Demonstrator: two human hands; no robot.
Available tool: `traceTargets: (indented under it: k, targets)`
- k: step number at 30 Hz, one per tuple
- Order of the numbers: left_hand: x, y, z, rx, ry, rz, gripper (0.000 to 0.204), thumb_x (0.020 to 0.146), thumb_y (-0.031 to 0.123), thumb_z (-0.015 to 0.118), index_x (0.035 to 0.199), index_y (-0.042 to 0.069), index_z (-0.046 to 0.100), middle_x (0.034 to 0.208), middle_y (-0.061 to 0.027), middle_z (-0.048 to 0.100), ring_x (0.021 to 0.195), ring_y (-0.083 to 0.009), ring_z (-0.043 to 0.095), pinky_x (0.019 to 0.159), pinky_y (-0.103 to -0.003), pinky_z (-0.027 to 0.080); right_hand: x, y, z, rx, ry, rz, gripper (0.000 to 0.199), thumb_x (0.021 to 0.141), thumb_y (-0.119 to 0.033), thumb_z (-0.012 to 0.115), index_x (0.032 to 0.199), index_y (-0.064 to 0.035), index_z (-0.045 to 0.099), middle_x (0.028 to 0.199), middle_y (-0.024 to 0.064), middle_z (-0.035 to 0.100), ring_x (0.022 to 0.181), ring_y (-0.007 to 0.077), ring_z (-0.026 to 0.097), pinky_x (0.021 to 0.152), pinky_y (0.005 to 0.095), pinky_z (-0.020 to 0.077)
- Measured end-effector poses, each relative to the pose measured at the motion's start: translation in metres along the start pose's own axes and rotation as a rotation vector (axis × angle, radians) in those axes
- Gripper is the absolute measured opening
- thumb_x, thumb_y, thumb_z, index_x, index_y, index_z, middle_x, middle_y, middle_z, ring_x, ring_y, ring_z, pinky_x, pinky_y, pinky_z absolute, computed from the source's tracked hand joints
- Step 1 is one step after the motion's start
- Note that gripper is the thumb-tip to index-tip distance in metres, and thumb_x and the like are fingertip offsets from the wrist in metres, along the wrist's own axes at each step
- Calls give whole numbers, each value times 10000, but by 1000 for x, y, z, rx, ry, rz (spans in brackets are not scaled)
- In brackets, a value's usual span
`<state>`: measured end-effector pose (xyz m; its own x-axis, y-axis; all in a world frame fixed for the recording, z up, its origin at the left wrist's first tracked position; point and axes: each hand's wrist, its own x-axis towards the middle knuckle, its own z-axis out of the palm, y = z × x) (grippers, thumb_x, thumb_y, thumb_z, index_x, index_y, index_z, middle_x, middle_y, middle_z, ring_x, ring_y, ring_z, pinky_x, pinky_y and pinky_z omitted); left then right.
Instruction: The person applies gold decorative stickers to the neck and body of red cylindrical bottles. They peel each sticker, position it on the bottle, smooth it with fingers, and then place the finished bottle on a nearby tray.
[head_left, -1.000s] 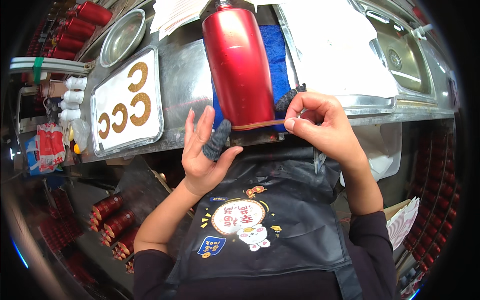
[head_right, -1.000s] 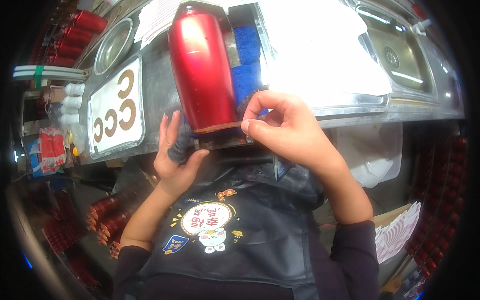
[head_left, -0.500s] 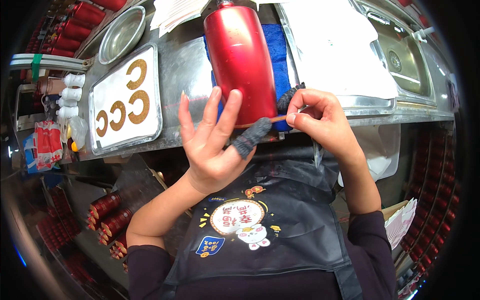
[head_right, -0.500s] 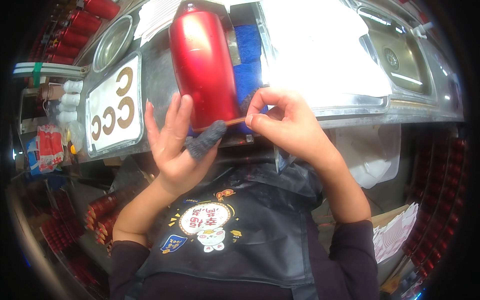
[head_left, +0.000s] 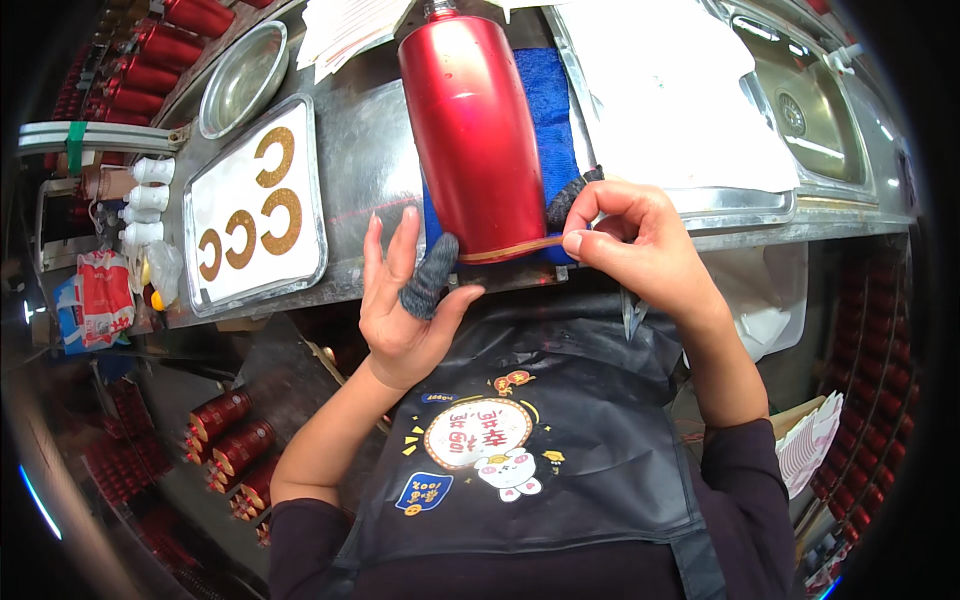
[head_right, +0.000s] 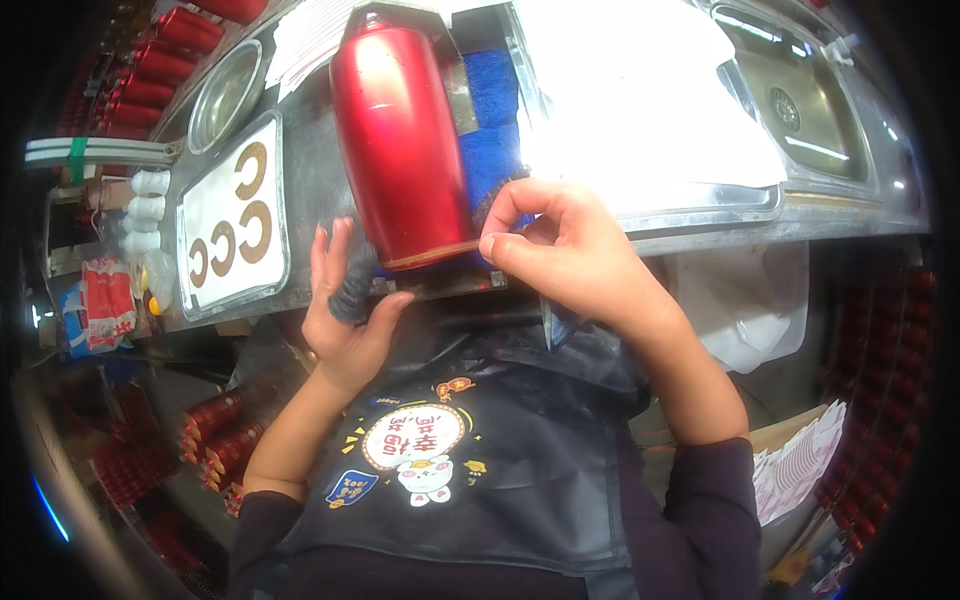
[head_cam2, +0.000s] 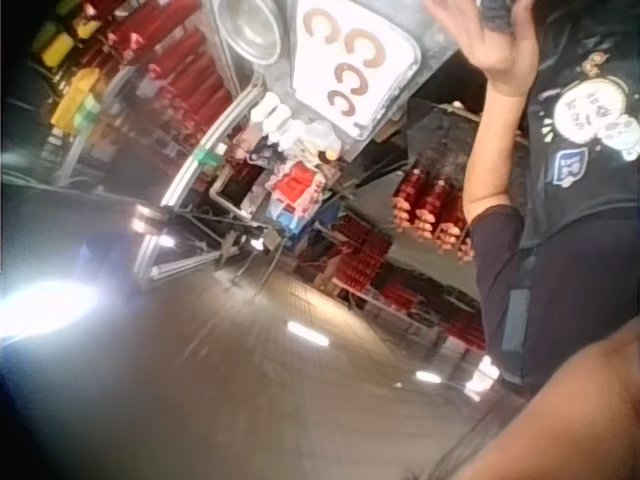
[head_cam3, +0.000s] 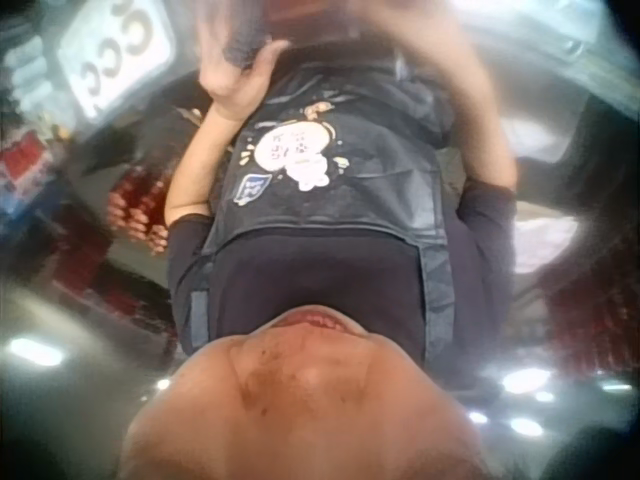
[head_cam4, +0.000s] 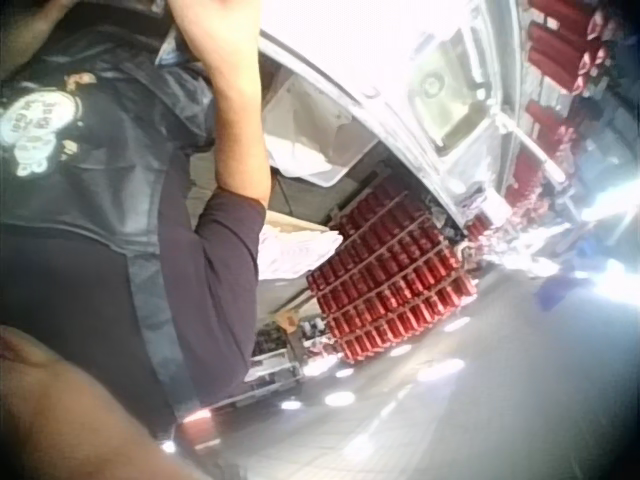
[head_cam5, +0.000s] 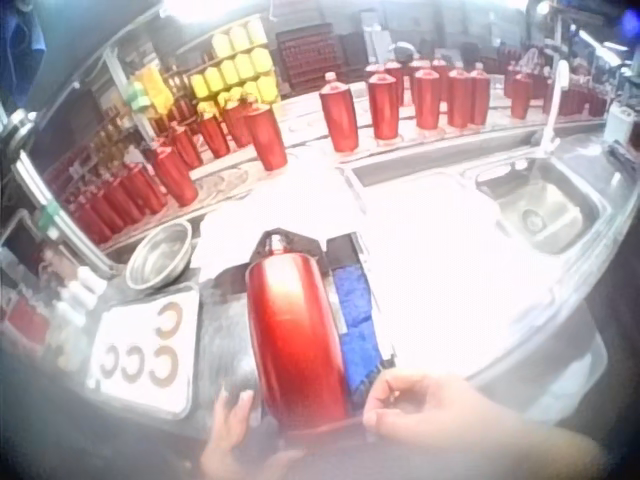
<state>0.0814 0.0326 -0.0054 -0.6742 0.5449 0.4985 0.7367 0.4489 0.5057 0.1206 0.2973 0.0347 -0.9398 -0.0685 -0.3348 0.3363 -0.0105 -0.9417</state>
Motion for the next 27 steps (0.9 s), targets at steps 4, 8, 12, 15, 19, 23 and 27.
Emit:
traceTargets:
  k: [4,8,12,15,19,23,27]
  targets:
    - [-11,-6,1,-18,-14,11,422,750,130,867,1120,-11,719,1475,-289,500,1290,-422,575,1110,-673,297,-2,-8,-2,35,6,35,92,858,-64,688,807,-16,628,745,-60,538,662,-12,449,576,179,327]
    - [-12,-10,3,-14,-31,35,413,751,124,864,1112,-14,717,1485,-288,490,1310,-419,559,1124,-668,271,-16,-24,-4,-24,27,3,99,831,-60,688,775,-13,621,742,-52,547,649,-5,457,567,188,330]
    - [-11,-9,2,-13,-45,44,407,755,123,861,1107,-21,715,1490,-284,487,1314,-428,552,1128,-665,264,-22,-26,1,11,19,-117,102,820,-54,691,767,-8,616,723,-48,541,620,-3,451,553,186,325]
    - [-10,-8,2,1,-47,46,409,754,121,859,1109,-21,715,1487,-285,489,1315,-433,550,1127,-666,267,-16,-19,1,18,93,-62,97,831,-57,679,773,-13,615,715,-52,535,621,-5,450,553,184,326]
    - [-7,-8,3,12,-46,75,412,745,112,859,1112,-13,720,1484,-287,490,1308,-435,556,1127,-666,268,-13,-13,-5,-9,65,-59,90,845,-61,666,784,-27,611,722,-60,534,637,-8,450,557,185,326]
    - [-2,-5,1,32,-44,105,397,730,85,854,1102,9,737,1477,-284,501,1287,-434,576,1123,-663,280,-11,-7,-5,13,55,-68,90,851,-61,668,787,-33,611,726,-65,533,641,-9,445,557,183,319]
    - [9,1,-3,60,-57,169,427,754,36,822,1164,-2,711,1449,-319,509,1324,-425,548,1137,-674,256,-8,0,-6,37,46,-81,94,855,-63,672,789,-31,613,732,-66,535,646,-8,446,563,182,319]
